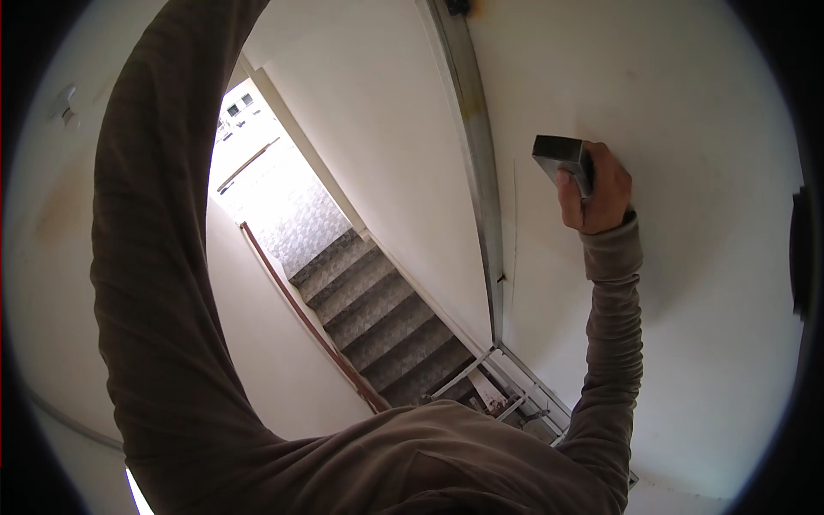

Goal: The person hangs a welding cable onto a ceiling metal frame, holds a metal profile against the ceiling and wall to check alignment, and fits short metal tube pieces against the frame joints.

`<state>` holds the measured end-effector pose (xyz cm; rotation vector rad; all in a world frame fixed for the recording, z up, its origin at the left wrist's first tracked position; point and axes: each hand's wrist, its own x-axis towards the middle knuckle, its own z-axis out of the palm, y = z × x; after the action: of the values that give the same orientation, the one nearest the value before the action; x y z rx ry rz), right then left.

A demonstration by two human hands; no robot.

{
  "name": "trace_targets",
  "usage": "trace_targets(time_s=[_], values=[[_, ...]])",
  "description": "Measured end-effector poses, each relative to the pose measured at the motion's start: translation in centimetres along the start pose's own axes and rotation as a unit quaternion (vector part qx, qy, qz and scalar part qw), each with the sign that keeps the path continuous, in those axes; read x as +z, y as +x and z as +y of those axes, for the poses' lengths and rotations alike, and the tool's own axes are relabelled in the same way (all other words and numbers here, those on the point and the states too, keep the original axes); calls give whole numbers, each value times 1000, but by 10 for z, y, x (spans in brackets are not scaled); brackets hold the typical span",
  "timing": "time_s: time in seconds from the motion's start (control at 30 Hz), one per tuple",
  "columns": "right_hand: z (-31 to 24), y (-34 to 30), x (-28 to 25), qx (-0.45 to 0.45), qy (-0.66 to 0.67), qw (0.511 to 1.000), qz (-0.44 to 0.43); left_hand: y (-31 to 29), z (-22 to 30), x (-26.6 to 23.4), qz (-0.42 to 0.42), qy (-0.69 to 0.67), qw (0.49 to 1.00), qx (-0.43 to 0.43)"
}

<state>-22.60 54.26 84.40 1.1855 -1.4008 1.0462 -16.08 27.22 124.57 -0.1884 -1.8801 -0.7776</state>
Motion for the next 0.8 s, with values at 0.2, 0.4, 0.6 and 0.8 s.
trace_targets(time_s=[0.2,0.4,0.6,0.8], values=[[-24,0,22,158,162,971,84,-34,18,14,37,-26,999,-29],[-63,51,93,448,618,634,121,-13,9,13,66,-32,997,-22],[-89,125,154,354,797,480,96,-1,-2,10,36,-56,998,-5],[-77,170,181,350,818,438,129,10,-4,7,31,-75,997,8]])
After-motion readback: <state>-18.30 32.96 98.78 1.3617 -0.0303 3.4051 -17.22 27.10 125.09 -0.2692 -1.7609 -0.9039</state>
